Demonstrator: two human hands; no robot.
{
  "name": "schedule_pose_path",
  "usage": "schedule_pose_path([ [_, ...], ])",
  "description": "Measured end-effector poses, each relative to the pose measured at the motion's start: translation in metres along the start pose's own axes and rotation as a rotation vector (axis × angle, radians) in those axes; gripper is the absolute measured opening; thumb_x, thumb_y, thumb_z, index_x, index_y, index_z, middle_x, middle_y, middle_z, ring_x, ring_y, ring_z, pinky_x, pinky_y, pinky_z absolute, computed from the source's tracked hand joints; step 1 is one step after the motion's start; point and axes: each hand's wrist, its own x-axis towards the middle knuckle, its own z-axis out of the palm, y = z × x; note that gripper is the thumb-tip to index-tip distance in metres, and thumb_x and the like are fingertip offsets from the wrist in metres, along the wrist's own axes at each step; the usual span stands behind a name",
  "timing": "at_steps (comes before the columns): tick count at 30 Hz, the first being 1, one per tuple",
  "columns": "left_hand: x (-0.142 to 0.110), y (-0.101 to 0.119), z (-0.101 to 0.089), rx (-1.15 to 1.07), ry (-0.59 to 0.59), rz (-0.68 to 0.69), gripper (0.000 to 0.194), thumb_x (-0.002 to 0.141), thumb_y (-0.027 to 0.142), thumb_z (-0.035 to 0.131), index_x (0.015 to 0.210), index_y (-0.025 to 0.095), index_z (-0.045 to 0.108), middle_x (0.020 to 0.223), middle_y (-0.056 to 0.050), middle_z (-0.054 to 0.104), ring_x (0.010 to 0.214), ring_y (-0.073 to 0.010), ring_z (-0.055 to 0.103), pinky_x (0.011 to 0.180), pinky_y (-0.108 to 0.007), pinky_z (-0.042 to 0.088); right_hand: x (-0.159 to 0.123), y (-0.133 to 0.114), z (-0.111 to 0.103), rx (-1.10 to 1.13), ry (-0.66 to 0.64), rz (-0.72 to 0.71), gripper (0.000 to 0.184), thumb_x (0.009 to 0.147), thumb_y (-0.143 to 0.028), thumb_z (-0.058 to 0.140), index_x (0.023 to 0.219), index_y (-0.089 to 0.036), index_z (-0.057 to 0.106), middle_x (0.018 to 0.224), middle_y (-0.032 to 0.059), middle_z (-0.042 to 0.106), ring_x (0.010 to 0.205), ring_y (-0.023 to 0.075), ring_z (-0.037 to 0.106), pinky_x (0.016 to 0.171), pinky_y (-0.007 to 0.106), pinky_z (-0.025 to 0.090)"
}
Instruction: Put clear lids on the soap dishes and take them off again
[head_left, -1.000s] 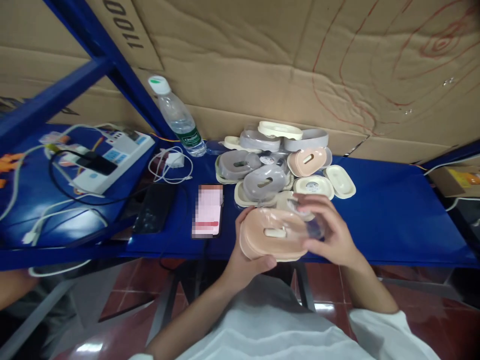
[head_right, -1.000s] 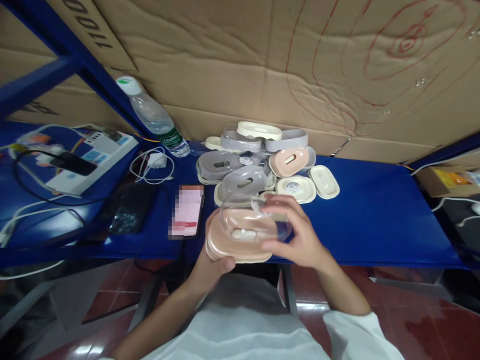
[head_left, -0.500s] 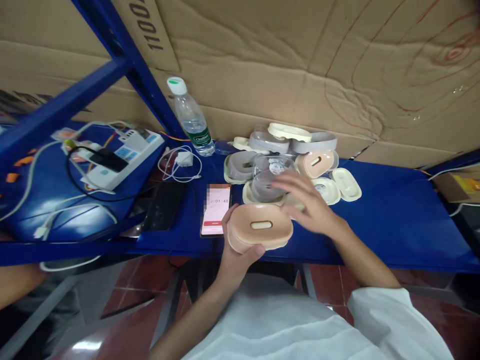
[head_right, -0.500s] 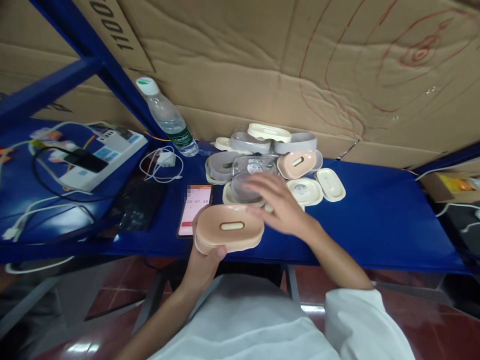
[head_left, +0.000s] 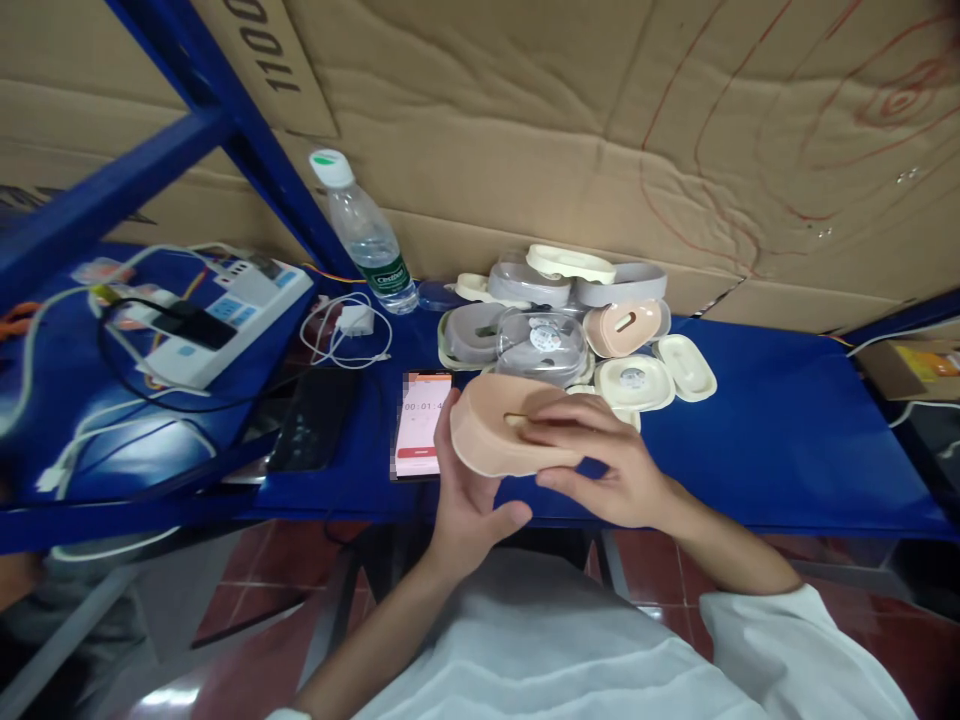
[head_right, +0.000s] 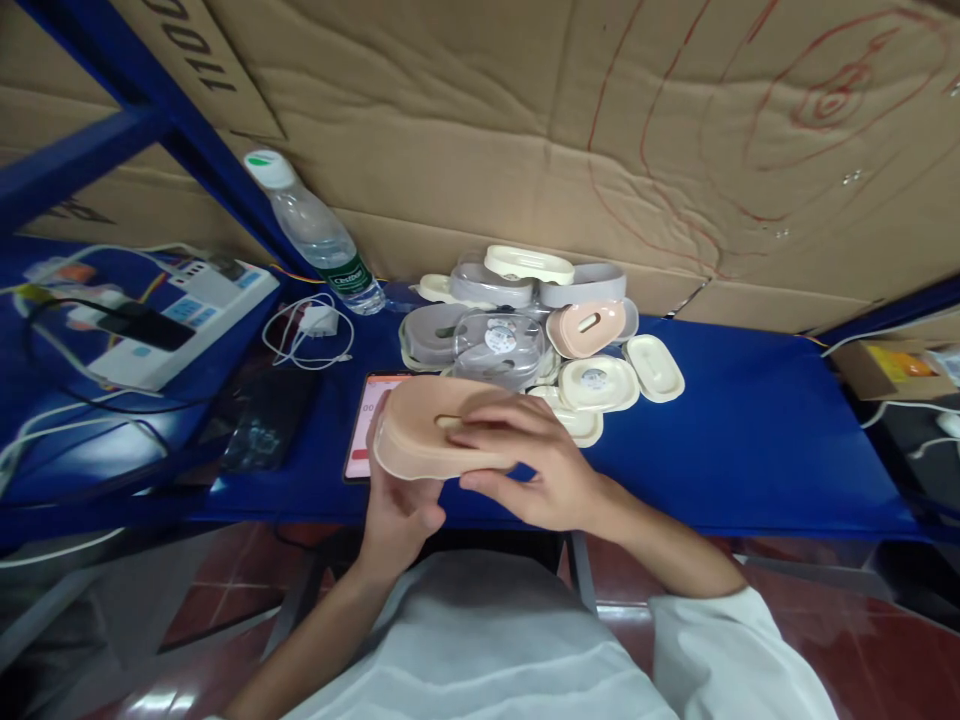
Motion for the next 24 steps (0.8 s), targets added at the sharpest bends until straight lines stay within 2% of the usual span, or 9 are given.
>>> schedule_pose_path([
  [2, -0.001, 0.0, -0.005, -0.028, 0.035, 0.011, 0.119, 0.072, 0.057, 0.098, 0.168, 0.039, 0.03, 0.166, -0.013, 0.05, 0.15, -0.0356, 0.054, 0.124, -0.05, 0.048, 0.007, -0.001, 0.008, -0.016, -0.04, -0.037, 0.043, 0.099, -0.033, 0.077, 0.14, -0.027, 0.073, 0.133, 0.0095, 0.076, 0.13, 0.0255, 0.069, 0.111, 0.044, 0.054],
  [5, -0.002, 0.0, -0.011, -0.007, 0.117, -0.003, 0.11, 0.078, 0.055, 0.094, 0.167, 0.033, 0.033, 0.166, -0.015, 0.05, 0.151, -0.036, 0.054, 0.127, -0.052, 0.044, 0.014, -0.003, 0.016, 0.038, -0.065, -0.025, 0.036, 0.101, -0.033, 0.073, 0.138, -0.029, 0.075, 0.129, 0.0084, 0.078, 0.124, 0.0238, 0.072, 0.107, 0.042, 0.057],
  [8, -0.001, 0.002, -0.014, -0.015, 0.16, 0.002, 0.106, 0.079, 0.055, 0.093, 0.166, 0.034, 0.036, 0.166, -0.013, 0.05, 0.151, -0.0354, 0.053, 0.127, -0.051, 0.044, 0.022, -0.003, 0.012, 0.043, 0.009, 0.007, 0.031, 0.104, -0.031, 0.07, 0.134, -0.028, 0.077, 0.123, 0.0079, 0.08, 0.113, 0.0214, 0.076, 0.1, 0.037, 0.061],
  [10, -0.001, 0.004, -0.016, -0.028, 0.182, 0.008, 0.102, 0.08, 0.054, 0.093, 0.164, 0.035, 0.039, 0.161, -0.011, 0.055, 0.147, -0.0344, 0.057, 0.123, -0.05, 0.048, 0.031, 0.002, 0.004, -0.065, 0.059, -0.027, 0.031, 0.104, -0.031, 0.069, 0.134, -0.027, 0.077, 0.125, 0.0085, 0.079, 0.115, 0.0227, 0.075, 0.1, 0.039, 0.059],
  [12, 0.0, 0.007, -0.019, -0.034, 0.205, 0.002, 0.099, 0.079, 0.053, 0.093, 0.162, 0.035, 0.042, 0.154, -0.01, 0.061, 0.142, -0.0329, 0.061, 0.119, -0.047, 0.052, 0.046, 0.014, -0.007, -0.274, 0.053, -0.098, 0.031, 0.105, -0.032, 0.067, 0.134, -0.026, 0.076, 0.127, 0.0084, 0.079, 0.12, 0.0251, 0.072, 0.108, 0.044, 0.054],
  [14, -0.001, 0.009, -0.022, -0.034, 0.238, -0.015, 0.096, 0.079, 0.051, 0.094, 0.16, 0.035, 0.044, 0.153, -0.009, 0.061, 0.14, -0.0316, 0.062, 0.117, -0.045, 0.054, 0.064, 0.033, -0.018, -0.484, -0.015, -0.146, 0.03, 0.107, -0.034, 0.064, 0.132, -0.026, 0.077, 0.126, 0.0079, 0.079, 0.121, 0.0268, 0.07, 0.116, 0.05, 0.047],
  [16, -0.003, 0.011, -0.026, -0.036, 0.265, -0.037, 0.095, 0.079, 0.05, 0.094, 0.159, 0.036, 0.044, 0.154, -0.009, 0.059, 0.141, -0.0308, 0.061, 0.116, -0.044, 0.055, 0.083, 0.057, -0.025, -0.601, -0.101, -0.155, 0.031, 0.109, -0.036, 0.058, 0.131, -0.025, 0.077, 0.124, 0.0076, 0.079, 0.12, 0.027, 0.069, 0.12, 0.054, 0.043],
  [20, -0.008, 0.01, -0.032, -0.008, 0.266, -0.036, 0.097, 0.08, 0.05, 0.093, 0.161, 0.035, 0.042, 0.157, -0.009, 0.058, 0.143, -0.0301, 0.059, 0.12, -0.042, 0.051, 0.107, 0.091, -0.024, -0.617, -0.208, -0.165, 0.035, 0.112, -0.035, 0.049, 0.135, -0.026, 0.074, 0.125, 0.0058, 0.079, 0.121, 0.025, 0.069, 0.124, 0.054, 0.04],
  [24, -0.012, 0.007, -0.036, 0.03, 0.254, -0.02, 0.098, 0.081, 0.049, 0.092, 0.163, 0.036, 0.039, 0.159, -0.008, 0.057, 0.144, -0.0292, 0.059, 0.121, -0.04, 0.05, 0.105, 0.097, -0.009, -0.644, -0.231, -0.187, 0.036, 0.11, -0.028, 0.05, 0.137, -0.028, 0.073, 0.129, 0.0046, 0.078, 0.125, 0.0254, 0.068, 0.128, 0.057, 0.036],
])
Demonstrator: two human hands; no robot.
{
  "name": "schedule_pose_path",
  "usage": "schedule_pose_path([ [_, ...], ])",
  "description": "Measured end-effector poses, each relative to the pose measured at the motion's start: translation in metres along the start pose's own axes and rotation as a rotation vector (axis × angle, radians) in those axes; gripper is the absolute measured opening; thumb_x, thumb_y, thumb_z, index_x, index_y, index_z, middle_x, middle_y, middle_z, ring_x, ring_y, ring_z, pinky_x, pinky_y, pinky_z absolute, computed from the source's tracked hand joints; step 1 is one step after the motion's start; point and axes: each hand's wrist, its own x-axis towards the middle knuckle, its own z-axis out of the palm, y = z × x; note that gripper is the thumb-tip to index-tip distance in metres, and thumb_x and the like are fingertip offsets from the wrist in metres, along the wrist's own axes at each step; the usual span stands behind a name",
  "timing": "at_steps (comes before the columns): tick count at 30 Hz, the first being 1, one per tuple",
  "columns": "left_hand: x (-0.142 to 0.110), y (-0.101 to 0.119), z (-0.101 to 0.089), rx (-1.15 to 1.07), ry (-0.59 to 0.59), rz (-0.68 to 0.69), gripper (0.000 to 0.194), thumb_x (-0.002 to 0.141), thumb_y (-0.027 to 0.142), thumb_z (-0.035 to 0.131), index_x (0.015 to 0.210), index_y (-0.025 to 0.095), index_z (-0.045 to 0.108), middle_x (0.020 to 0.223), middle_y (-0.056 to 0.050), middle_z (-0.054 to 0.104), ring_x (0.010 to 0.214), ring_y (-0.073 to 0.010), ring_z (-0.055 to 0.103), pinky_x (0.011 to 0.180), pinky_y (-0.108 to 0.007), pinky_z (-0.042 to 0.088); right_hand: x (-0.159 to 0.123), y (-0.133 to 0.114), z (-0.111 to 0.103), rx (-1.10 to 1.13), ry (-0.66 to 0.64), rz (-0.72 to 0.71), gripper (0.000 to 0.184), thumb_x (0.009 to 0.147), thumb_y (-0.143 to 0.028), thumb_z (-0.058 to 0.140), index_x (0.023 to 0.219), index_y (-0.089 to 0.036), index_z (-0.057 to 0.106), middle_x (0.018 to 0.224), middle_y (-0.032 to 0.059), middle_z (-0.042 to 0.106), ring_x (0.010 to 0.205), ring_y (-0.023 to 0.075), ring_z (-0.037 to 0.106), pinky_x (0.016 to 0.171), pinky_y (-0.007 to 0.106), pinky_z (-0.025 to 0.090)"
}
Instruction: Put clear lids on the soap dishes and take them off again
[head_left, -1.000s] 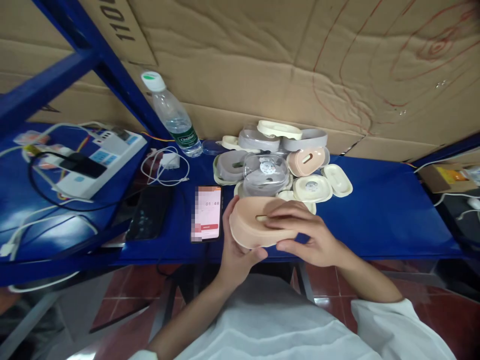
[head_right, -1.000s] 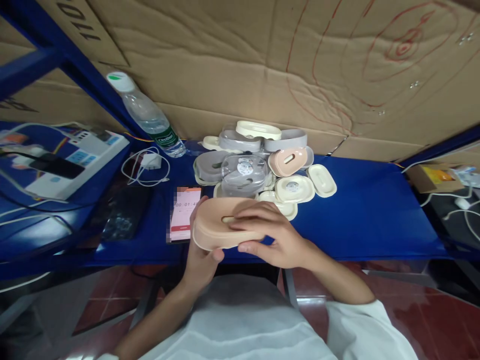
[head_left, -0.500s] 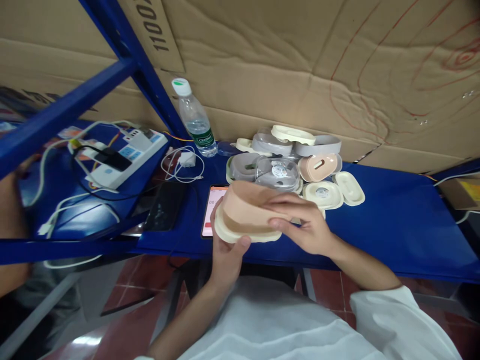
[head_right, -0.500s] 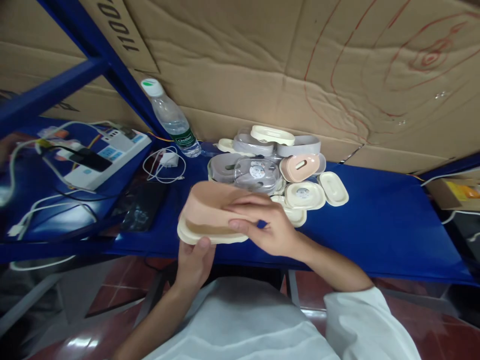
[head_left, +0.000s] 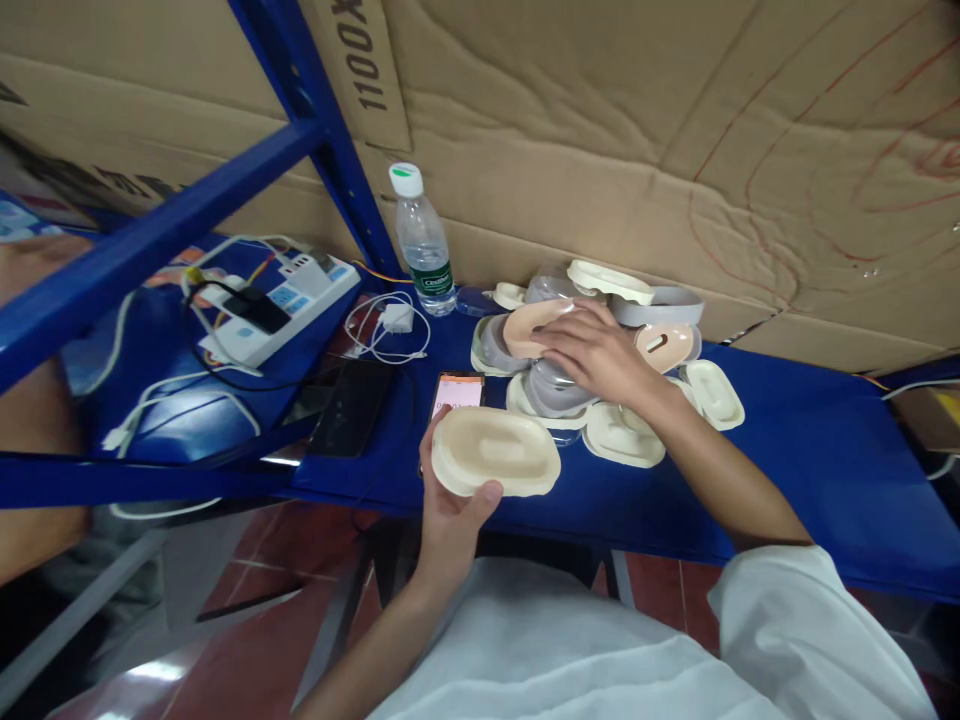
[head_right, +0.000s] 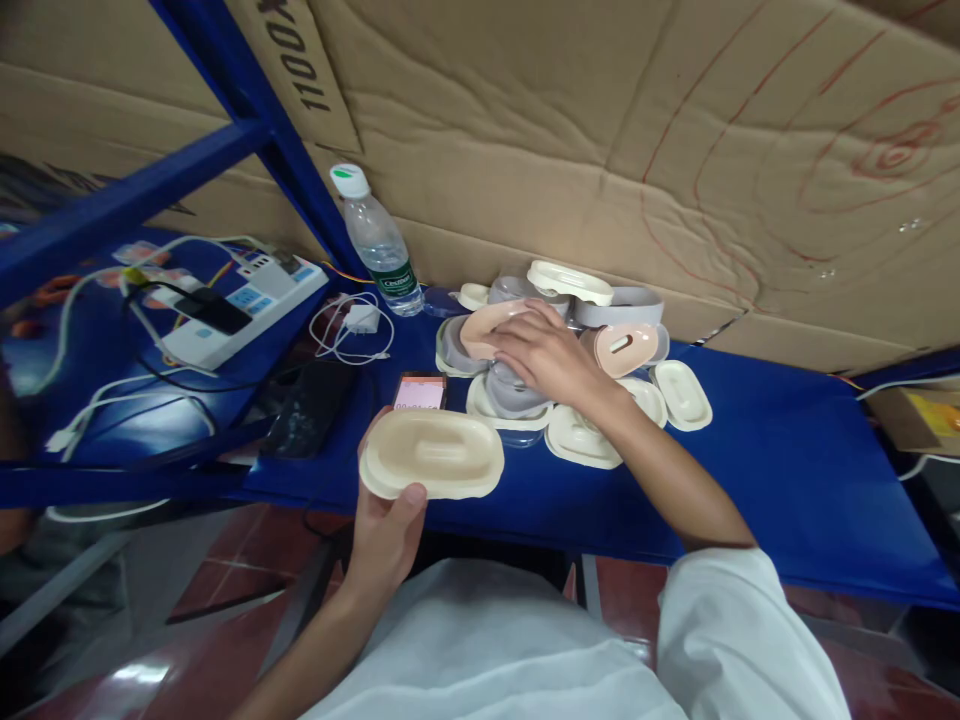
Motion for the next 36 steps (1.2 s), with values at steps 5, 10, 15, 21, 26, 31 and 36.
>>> schedule_pose_path([
  [5, 0.004, 0.003, 0.005, -0.015, -0.03, -0.014, 0.1, 0.081, 0.048, 0.092, 0.164, 0.037, 0.038, 0.153, -0.009, 0.061, 0.139, -0.0288, 0.063, 0.117, -0.039, 0.053, -0.008, -0.011, -0.003, -0.024, 0.029, 0.02, 0.039, 0.11, -0.036, 0.055, 0.144, -0.025, 0.069, 0.143, 0.0106, 0.071, 0.137, 0.0289, 0.063, 0.129, 0.06, 0.037],
  [10, 0.008, 0.007, 0.012, -0.028, -0.054, 0.0, 0.1, 0.081, 0.046, 0.092, 0.164, 0.035, 0.038, 0.154, -0.01, 0.06, 0.137, -0.0304, 0.064, 0.115, -0.041, 0.054, -0.029, -0.039, -0.016, 0.06, 0.129, -0.04, 0.039, 0.108, -0.035, 0.061, 0.146, -0.029, 0.065, 0.138, 0.0088, 0.074, 0.133, 0.0279, 0.066, 0.123, 0.058, 0.045],
  [15, 0.006, 0.001, 0.013, -0.017, -0.094, 0.011, 0.098, 0.081, 0.046, 0.092, 0.162, 0.035, 0.038, 0.151, -0.01, 0.062, 0.131, -0.0299, 0.068, 0.112, -0.041, 0.057, -0.058, -0.099, -0.02, 0.14, 0.145, -0.177, 0.039, 0.105, -0.044, 0.067, 0.137, -0.02, 0.069, 0.112, 0.0082, 0.081, 0.106, 0.0238, 0.074, 0.094, 0.042, 0.059],
  [21, -0.001, 0.001, 0.023, 0.02, -0.245, 0.011, 0.108, 0.076, 0.043, 0.097, 0.164, 0.037, 0.034, 0.154, -0.011, 0.06, 0.135, -0.0344, 0.067, 0.113, -0.047, 0.058, -0.085, -0.125, -0.027, 0.101, 0.157, -0.075, 0.056, 0.102, -0.023, 0.069, 0.157, -0.028, 0.056, 0.114, 0.0047, 0.083, 0.098, 0.0223, 0.077, 0.083, 0.04, 0.059],
  [26, 0.005, -0.001, 0.025, 0.069, -0.277, 0.171, 0.097, 0.087, 0.031, 0.089, 0.165, 0.045, 0.033, 0.169, -0.012, 0.046, 0.144, -0.0329, 0.06, 0.11, -0.047, 0.061, -0.083, -0.08, -0.052, -0.09, 0.299, -0.003, 0.062, 0.101, -0.017, 0.068, 0.157, -0.04, 0.055, 0.109, 0.0024, 0.081, 0.097, 0.0242, 0.075, 0.081, 0.044, 0.054],
  [31, 0.011, 0.006, 0.01, 0.124, -0.12, 0.23, 0.055, 0.097, 0.028, 0.079, 0.148, 0.038, 0.058, 0.155, -0.01, 0.058, 0.131, -0.0269, 0.067, 0.1, -0.041, 0.066, -0.015, -0.008, -0.067, -0.306, 0.169, 0.035, 0.027, 0.109, -0.025, 0.057, 0.129, -0.033, 0.075, 0.114, 0.0065, 0.078, 0.103, 0.0266, 0.065, 0.094, 0.049, 0.045],
  [36, 0.01, 0.014, -0.003, 0.158, -0.015, 0.216, 0.033, 0.097, 0.03, 0.079, 0.128, 0.03, 0.07, 0.139, -0.008, 0.064, 0.12, -0.024, 0.07, 0.092, -0.037, 0.069, 0.079, 0.016, -0.028, -0.329, -0.172, -0.061, 0.025, 0.109, -0.022, 0.054, 0.113, -0.019, 0.078, 0.11, 0.0123, 0.075, 0.11, 0.0289, 0.062, 0.098, 0.047, 0.042],
])
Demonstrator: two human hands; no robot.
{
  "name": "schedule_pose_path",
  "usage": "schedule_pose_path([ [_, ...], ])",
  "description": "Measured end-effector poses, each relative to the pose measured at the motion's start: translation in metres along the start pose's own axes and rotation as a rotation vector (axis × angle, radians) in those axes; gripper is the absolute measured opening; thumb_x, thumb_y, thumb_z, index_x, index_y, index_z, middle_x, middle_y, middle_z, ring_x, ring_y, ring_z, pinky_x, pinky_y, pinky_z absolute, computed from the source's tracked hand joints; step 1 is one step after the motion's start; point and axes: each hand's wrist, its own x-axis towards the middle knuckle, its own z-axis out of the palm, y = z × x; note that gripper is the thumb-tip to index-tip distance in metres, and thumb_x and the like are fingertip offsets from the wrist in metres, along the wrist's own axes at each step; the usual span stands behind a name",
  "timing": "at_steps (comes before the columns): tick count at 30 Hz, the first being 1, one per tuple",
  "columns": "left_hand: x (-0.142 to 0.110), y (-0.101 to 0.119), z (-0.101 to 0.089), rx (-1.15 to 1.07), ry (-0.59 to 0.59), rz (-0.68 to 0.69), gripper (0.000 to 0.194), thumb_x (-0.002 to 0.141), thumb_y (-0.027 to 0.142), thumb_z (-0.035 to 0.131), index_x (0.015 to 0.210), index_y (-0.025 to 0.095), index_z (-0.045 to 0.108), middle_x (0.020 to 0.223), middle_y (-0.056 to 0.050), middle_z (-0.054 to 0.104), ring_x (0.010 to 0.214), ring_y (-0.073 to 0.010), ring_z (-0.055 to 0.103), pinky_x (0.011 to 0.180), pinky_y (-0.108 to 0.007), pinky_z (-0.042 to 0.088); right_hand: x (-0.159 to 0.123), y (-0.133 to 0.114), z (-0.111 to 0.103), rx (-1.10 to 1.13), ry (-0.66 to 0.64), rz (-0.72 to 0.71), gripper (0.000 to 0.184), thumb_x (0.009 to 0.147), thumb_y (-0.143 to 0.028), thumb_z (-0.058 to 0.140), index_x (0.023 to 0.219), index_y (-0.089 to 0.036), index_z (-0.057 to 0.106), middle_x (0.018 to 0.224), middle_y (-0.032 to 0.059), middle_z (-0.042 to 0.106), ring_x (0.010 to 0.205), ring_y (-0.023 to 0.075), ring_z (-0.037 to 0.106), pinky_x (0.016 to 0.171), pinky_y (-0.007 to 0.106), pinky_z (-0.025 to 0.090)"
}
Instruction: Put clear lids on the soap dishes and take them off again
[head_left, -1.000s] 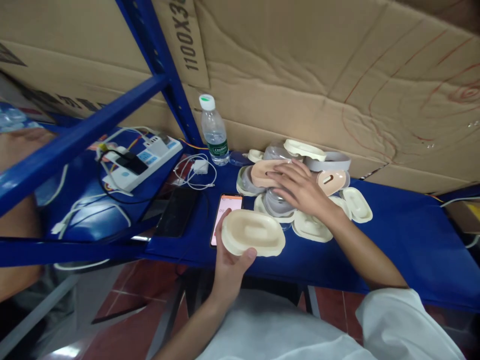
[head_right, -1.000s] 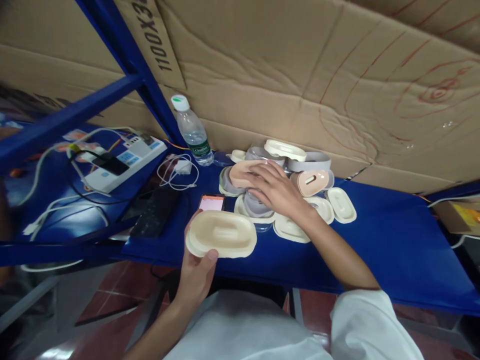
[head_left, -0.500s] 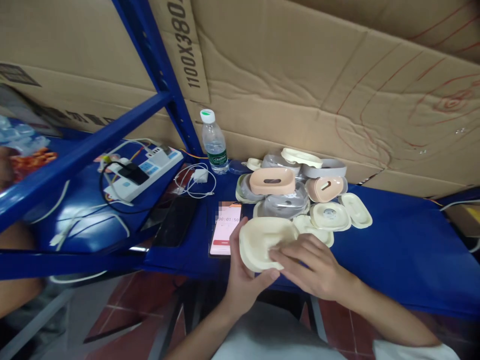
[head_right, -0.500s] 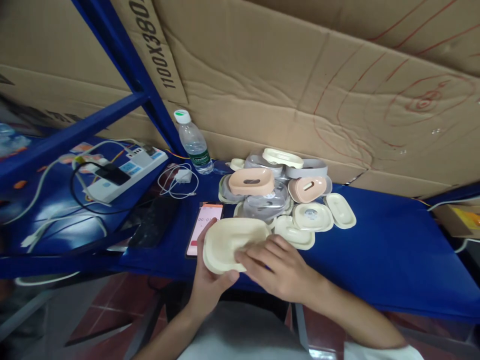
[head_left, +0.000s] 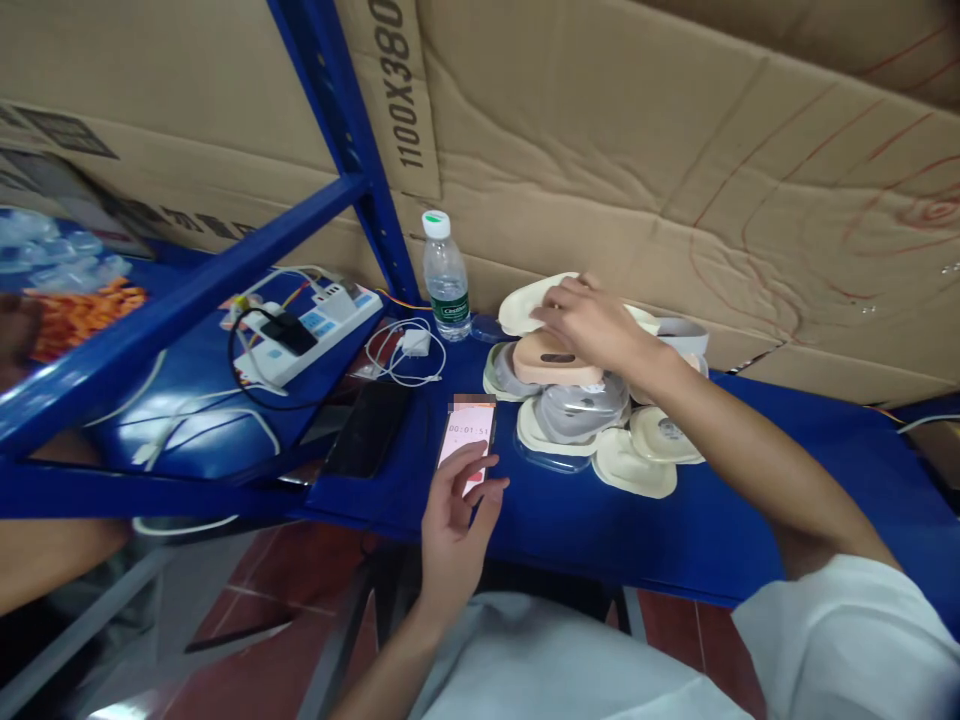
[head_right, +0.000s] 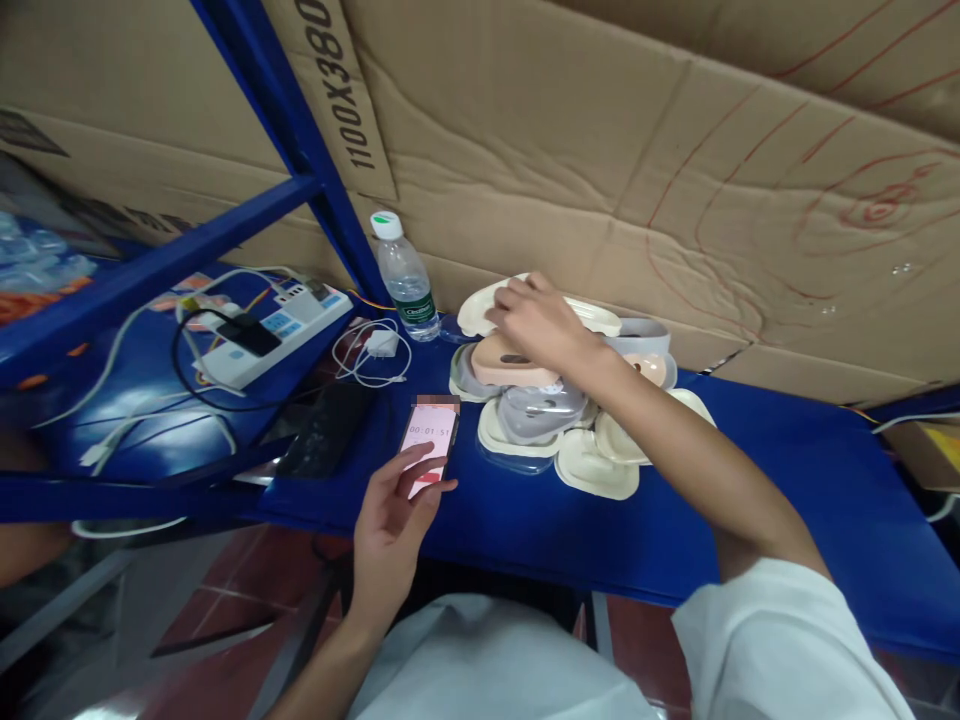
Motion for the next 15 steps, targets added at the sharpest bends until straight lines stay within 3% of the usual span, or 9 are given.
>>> schedule_pose_path([
  [3, 0.0, 0.001, -0.007, 0.021, -0.001, 0.008, 0.022, 0.097, 0.029, 0.078, 0.118, 0.026, 0.074, 0.133, -0.009, 0.065, 0.116, -0.0238, 0.07, 0.09, -0.036, 0.069, 0.041, -0.009, 0.021, -0.034, -0.131, -0.017, 0.023, 0.104, -0.016, 0.057, 0.11, -0.013, 0.079, 0.113, 0.0155, 0.075, 0.113, 0.0295, 0.064, 0.099, 0.045, 0.039],
  [7, 0.001, -0.001, -0.016, 0.04, -0.051, 0.026, 0.011, 0.1, 0.027, 0.073, 0.11, 0.024, 0.077, 0.123, -0.01, 0.067, 0.118, -0.0241, 0.067, 0.088, -0.032, 0.067, 0.065, -0.01, 0.042, 0.014, -0.217, 0.007, 0.024, 0.103, -0.02, 0.064, 0.123, -0.014, 0.077, 0.121, 0.0147, 0.076, 0.115, 0.0288, 0.067, 0.097, 0.042, 0.04],
  [11, 0.001, -0.007, -0.02, 0.073, -0.08, 0.076, 0.008, 0.102, 0.022, 0.07, 0.106, 0.025, 0.077, 0.119, -0.008, 0.069, 0.117, -0.0203, 0.067, 0.093, -0.028, 0.062, 0.063, -0.007, 0.043, 0.099, -0.226, 0.014, 0.034, 0.106, -0.032, 0.063, 0.133, -0.013, 0.072, 0.13, 0.0164, 0.075, 0.119, 0.0309, 0.067, 0.098, 0.042, 0.043],
  [15, 0.003, -0.008, -0.024, 0.1, -0.086, 0.104, 0.009, 0.103, 0.021, 0.069, 0.104, 0.025, 0.077, 0.117, -0.007, 0.07, 0.114, -0.0189, 0.069, 0.092, -0.026, 0.06, 0.03, -0.023, 0.014, 0.196, -0.041, 0.008, 0.042, 0.11, -0.038, 0.055, 0.143, -0.014, 0.066, 0.139, 0.0177, 0.071, 0.126, 0.0332, 0.066, 0.104, 0.047, 0.046],
])
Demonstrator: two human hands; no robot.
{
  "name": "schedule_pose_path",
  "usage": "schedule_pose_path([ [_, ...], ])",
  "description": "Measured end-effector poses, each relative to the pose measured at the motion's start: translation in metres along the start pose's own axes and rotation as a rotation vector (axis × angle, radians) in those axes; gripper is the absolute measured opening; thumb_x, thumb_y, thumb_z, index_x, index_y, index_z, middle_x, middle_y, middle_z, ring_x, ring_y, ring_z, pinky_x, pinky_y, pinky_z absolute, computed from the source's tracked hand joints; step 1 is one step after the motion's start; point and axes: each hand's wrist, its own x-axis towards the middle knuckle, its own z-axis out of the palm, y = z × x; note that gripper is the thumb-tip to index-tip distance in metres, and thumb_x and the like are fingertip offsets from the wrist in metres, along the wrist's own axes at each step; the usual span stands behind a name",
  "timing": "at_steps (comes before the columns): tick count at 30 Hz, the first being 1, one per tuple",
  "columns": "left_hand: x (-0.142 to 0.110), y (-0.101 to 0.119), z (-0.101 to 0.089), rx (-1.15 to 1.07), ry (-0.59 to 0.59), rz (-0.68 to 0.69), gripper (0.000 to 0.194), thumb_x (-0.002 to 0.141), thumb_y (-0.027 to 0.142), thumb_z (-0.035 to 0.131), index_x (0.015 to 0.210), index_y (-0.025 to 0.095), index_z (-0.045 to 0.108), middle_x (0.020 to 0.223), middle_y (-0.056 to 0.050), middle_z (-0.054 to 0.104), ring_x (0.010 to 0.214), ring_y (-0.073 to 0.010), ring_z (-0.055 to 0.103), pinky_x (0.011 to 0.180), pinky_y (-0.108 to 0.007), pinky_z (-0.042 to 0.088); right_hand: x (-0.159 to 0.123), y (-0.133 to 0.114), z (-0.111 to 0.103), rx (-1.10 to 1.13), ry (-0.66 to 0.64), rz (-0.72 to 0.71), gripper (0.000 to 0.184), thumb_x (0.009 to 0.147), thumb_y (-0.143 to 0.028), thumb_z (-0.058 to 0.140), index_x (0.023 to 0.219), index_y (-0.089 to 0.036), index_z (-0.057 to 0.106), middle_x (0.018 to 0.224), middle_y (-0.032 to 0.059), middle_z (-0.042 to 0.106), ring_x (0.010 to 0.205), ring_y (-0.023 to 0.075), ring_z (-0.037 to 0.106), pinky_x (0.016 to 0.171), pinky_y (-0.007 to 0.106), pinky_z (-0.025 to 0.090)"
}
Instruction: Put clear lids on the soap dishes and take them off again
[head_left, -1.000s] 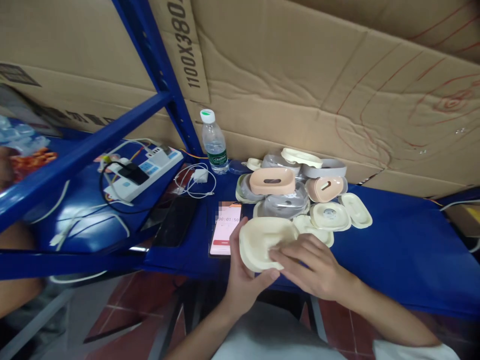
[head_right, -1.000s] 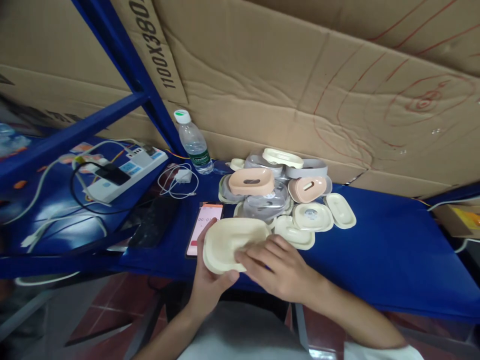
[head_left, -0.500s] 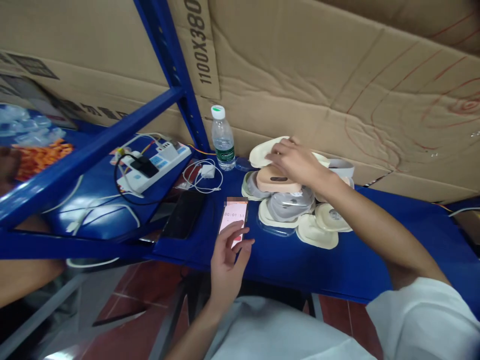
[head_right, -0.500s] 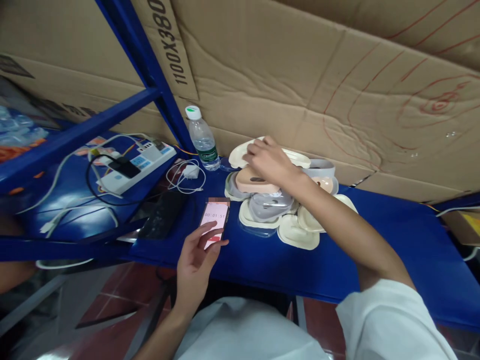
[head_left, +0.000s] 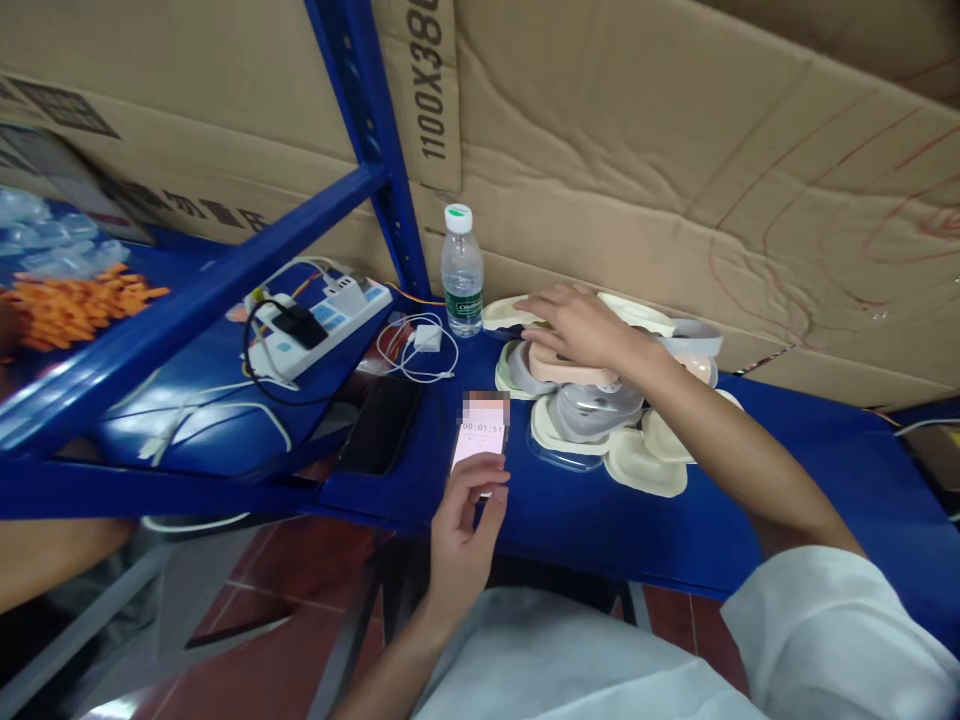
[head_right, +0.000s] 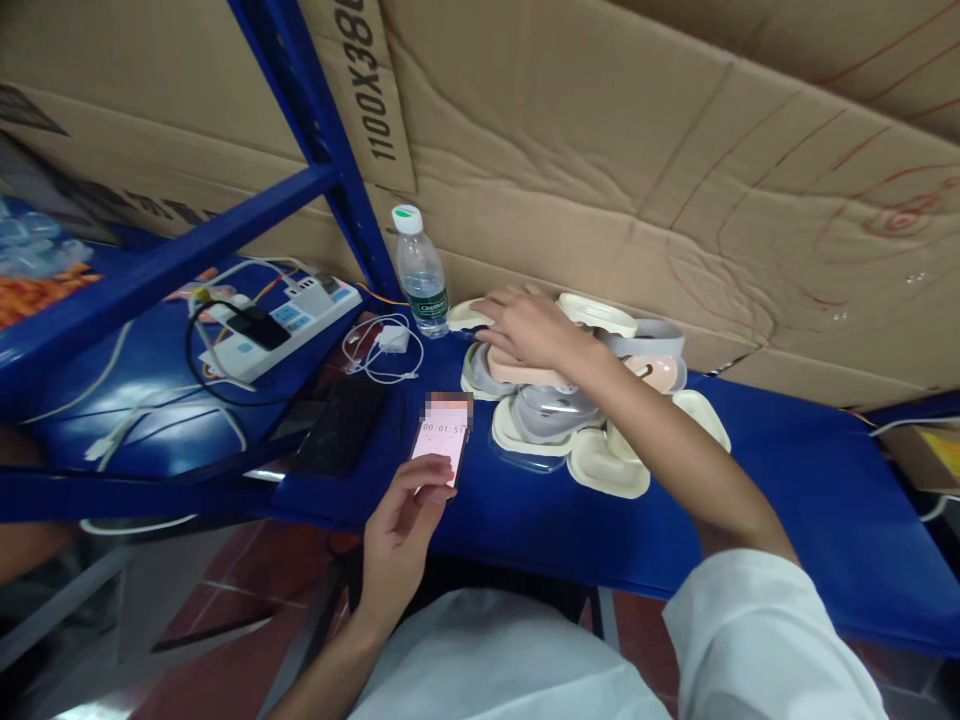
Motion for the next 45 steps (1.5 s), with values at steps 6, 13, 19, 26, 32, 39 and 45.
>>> schedule_pose_path([
  [6, 0.003, -0.002, -0.015, 0.046, 0.026, -0.002, 0.008, 0.103, 0.025, 0.069, 0.102, 0.025, 0.076, 0.116, -0.006, 0.071, 0.107, -0.0186, 0.072, 0.084, -0.026, 0.061, -0.159, -0.024, -0.021, -0.003, 0.46, 0.176, 0.033, 0.106, -0.031, 0.063, 0.138, -0.027, 0.069, 0.133, 0.0084, 0.076, 0.125, 0.0262, 0.07, 0.109, 0.043, 0.051],
  [13, 0.011, -0.009, -0.034, 0.227, 0.083, 0.022, 0.008, 0.103, 0.028, 0.07, 0.099, 0.022, 0.075, 0.113, -0.005, 0.074, 0.109, -0.0165, 0.072, 0.09, -0.023, 0.059, -0.415, 0.039, 0.057, -0.267, 0.478, 1.274, 0.078, 0.098, -0.076, 0.047, 0.143, -0.015, 0.065, 0.152, 0.03, 0.059, 0.142, 0.0442, 0.056, 0.112, 0.062, 0.044],
  [19, 0.004, -0.011, -0.026, 0.29, 0.092, 0.07, 0.006, 0.101, 0.027, 0.07, 0.099, 0.022, 0.074, 0.11, -0.005, 0.074, 0.106, -0.0169, 0.072, 0.088, -0.025, 0.06, -0.477, 0.027, 0.107, -0.147, 0.318, 1.416, 0.094, 0.094, -0.088, 0.03, 0.146, -0.018, 0.064, 0.156, 0.0263, 0.057, 0.141, 0.0473, 0.054, 0.113, 0.073, 0.039],
  [26, -0.018, -0.012, -0.015, 0.433, 0.026, 0.149, 0.01, 0.105, 0.021, 0.064, 0.104, 0.023, 0.074, 0.108, -0.003, 0.074, 0.105, -0.0165, 0.072, 0.096, -0.03, 0.059, -0.477, 0.025, 0.111, -0.121, 0.341, 1.399, 0.079, 0.098, -0.077, 0.039, 0.145, -0.019, 0.066, 0.154, 0.0208, 0.06, 0.143, 0.0435, 0.054, 0.118, 0.074, 0.036],
  [32, -0.053, -0.01, 0.011, 0.671, -0.487, 0.312, 0.029, 0.105, 0.017, 0.06, 0.13, 0.027, 0.07, 0.125, -0.007, 0.074, 0.117, -0.0218, 0.072, 0.103, -0.039, 0.061, -0.462, 0.01, 0.098, -0.108, 0.626, 1.162, 0.058, 0.105, -0.06, 0.044, 0.124, -0.015, 0.076, 0.129, 0.02, 0.075, 0.126, 0.0339, 0.068, 0.114, 0.058, 0.05],
  [39, -0.053, -0.024, 0.05, 0.856, -0.847, 0.482, 0.046, 0.107, 0.024, 0.058, 0.153, 0.025, 0.057, 0.157, -0.015, 0.058, 0.142, -0.0335, 0.06, 0.117, -0.056, 0.054, -0.346, -0.097, 0.105, 0.132, 0.381, 0.682, 0.041, 0.11, -0.043, 0.052, 0.143, -0.024, 0.066, 0.146, 0.0126, 0.069, 0.137, 0.0298, 0.063, 0.114, 0.05, 0.047],
  [45, -0.046, -0.039, 0.059, 0.838, -0.822, 0.535, 0.052, 0.106, 0.024, 0.057, 0.158, 0.024, 0.051, 0.165, -0.02, 0.047, 0.155, -0.0366, 0.046, 0.126, -0.064, 0.042, -0.306, -0.133, 0.106, 0.04, 0.258, 0.612, 0.034, 0.113, -0.037, 0.046, 0.134, -0.023, 0.07, 0.135, 0.0121, 0.074, 0.126, 0.0287, 0.066, 0.112, 0.049, 0.041],
])
